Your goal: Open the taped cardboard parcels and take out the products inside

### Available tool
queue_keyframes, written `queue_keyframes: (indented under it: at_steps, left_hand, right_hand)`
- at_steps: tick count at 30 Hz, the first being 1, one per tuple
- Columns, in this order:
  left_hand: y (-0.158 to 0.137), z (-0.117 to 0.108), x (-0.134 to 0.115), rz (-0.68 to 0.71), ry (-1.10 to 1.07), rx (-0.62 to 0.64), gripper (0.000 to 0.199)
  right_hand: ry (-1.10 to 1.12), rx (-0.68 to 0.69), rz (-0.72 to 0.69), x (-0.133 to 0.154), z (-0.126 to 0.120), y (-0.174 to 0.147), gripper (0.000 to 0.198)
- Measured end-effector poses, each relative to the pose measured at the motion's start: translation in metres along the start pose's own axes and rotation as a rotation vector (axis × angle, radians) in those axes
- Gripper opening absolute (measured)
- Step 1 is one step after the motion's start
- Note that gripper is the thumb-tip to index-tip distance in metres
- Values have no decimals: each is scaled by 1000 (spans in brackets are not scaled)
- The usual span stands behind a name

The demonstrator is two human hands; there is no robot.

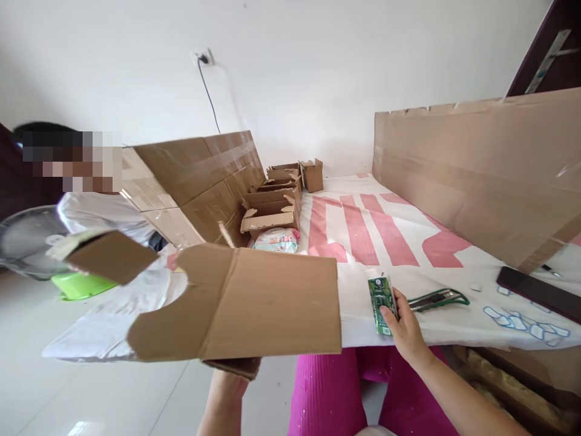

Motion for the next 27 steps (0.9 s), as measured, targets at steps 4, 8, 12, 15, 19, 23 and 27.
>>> queue_keyframes:
  at_steps: [4, 8, 12, 15, 19, 23, 27]
  left_hand:
    - [1, 11, 5, -60, -67, 54, 47]
    - [2, 15, 2, -64, -24, 44, 40]
    - [-1, 21, -10, 5, 128, 107, 51]
    - [-2, 27, -17, 68, 247, 199, 71]
    - [3, 29, -17, 64, 415, 97, 56]
    - [12, 30, -17, 47, 546, -99, 53]
    - [16, 42, -25, 142, 724, -52, 53]
  right_hand:
    - [13, -16, 19, -4, -1, 2, 57]
    - [-91, -26, 42, -9, 0, 4, 79]
    - [-244, 21, -63, -7, 2, 5, 75]
    - [-355, 71, -156, -1, 4, 4, 66]
    - [-457, 156, -241, 9, 6, 0, 60]
    - [-484, 160, -270, 14, 6, -1, 56]
    - [-501, 174, -280, 16, 5, 0, 52]
Point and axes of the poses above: each hand's wrist, its own y-axis towards the middle knuckle, its own z-axis out of the palm, x = y × z, the point moved 1 cm from there along y, towards the middle knuckle, and after that the axes turned 11 degrees about x, right-handed, at the moved point
